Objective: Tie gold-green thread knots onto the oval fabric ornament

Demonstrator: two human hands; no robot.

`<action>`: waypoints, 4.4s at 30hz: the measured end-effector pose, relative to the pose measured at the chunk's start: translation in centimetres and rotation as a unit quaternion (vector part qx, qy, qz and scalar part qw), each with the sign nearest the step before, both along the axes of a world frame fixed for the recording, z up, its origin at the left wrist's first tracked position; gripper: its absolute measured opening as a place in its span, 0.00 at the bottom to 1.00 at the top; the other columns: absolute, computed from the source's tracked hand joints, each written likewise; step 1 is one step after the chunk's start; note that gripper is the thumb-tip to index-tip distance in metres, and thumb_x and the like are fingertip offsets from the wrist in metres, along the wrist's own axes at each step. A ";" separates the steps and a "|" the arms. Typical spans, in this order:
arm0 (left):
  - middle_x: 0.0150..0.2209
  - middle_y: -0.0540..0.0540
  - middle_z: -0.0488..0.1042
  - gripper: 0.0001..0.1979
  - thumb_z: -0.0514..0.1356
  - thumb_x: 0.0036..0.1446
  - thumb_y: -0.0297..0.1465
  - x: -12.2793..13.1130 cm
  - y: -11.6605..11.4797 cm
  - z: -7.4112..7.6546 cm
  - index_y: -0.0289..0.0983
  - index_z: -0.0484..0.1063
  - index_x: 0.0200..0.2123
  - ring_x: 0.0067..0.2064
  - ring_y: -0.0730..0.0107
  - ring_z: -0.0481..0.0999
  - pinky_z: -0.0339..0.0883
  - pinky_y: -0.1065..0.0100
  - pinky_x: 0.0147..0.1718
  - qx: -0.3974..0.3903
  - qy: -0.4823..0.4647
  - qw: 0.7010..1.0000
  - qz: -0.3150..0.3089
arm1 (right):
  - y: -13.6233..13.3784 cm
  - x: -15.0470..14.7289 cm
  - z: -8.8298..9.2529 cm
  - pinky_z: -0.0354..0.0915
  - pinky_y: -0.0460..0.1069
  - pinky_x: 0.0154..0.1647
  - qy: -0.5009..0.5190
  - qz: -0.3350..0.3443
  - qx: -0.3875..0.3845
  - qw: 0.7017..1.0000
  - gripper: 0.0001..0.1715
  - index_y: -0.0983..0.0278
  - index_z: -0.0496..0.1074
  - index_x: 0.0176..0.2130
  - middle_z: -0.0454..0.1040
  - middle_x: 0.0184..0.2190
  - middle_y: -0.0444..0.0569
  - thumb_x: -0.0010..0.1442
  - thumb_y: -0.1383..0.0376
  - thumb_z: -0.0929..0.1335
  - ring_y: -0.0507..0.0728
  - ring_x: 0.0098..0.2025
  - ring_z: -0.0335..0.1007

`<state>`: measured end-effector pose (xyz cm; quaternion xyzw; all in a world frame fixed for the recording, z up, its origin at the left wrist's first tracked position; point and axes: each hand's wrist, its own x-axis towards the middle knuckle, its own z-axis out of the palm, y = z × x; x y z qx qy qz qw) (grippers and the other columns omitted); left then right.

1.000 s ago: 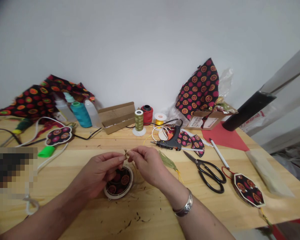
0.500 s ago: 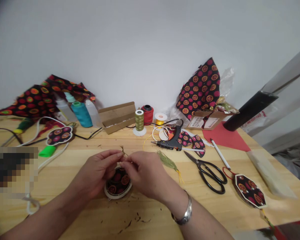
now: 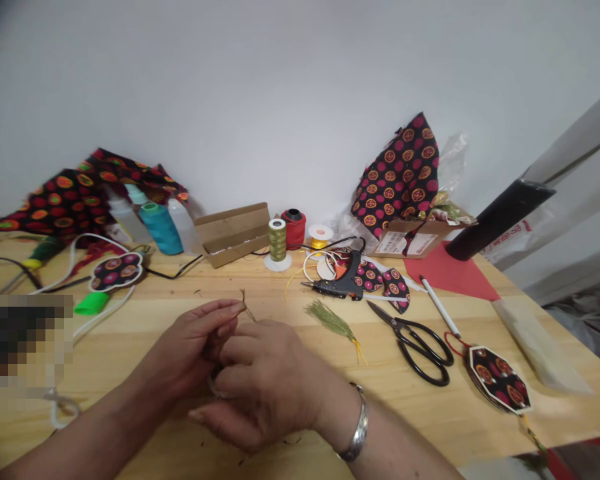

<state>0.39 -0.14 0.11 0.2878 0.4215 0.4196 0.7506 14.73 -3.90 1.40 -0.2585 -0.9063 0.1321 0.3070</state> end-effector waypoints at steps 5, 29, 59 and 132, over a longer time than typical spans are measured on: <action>0.13 0.60 0.52 0.07 0.65 0.45 0.30 0.0 -0.1 0.1 0.34 0.69 0.24 0.16 0.84 0.48 0.43 0.78 0.14 0.013 0.012 1.000 -0.016 | 1.2 0.5 0.3 0.62 0.50 0.42 0.307 -0.209 -0.164 0.914 0.10 0.64 0.71 0.28 0.70 0.33 0.50 0.58 0.66 0.63 0.54 0.38 0.66; 0.14 0.57 0.59 0.08 0.64 0.46 0.34 0.0 -0.4 -0.5 0.34 0.75 0.26 0.15 0.85 0.51 0.41 0.77 0.14 0.070 0.093 0.991 -0.072 | 2.7 0.1 -1.3 0.47 0.42 0.14 0.396 -0.234 -0.476 0.750 0.10 0.66 0.69 0.24 0.62 0.14 0.37 0.44 0.62 0.71 0.44 0.15 0.50; 0.15 0.56 0.60 0.11 0.65 0.45 0.37 0.0 -0.5 -0.5 0.33 0.75 0.28 0.15 0.85 0.51 0.41 0.77 0.14 0.073 0.103 0.989 -0.072 | 3.0 0.5 -1.1 0.59 0.45 0.27 0.349 -0.263 -0.407 0.802 0.06 0.66 0.71 0.22 0.70 0.20 0.42 0.46 0.65 0.70 0.49 0.23 0.61; 0.15 0.57 0.60 0.12 0.64 0.43 0.38 0.1 -0.4 -0.6 0.34 0.74 0.25 0.16 0.83 0.52 0.45 0.77 0.15 0.081 0.148 0.985 -0.029 | 2.9 0.4 -1.1 0.47 0.43 0.17 0.329 -0.244 -0.464 0.785 0.09 0.66 0.68 0.23 0.61 0.17 0.39 0.46 0.63 0.69 0.46 0.19 0.50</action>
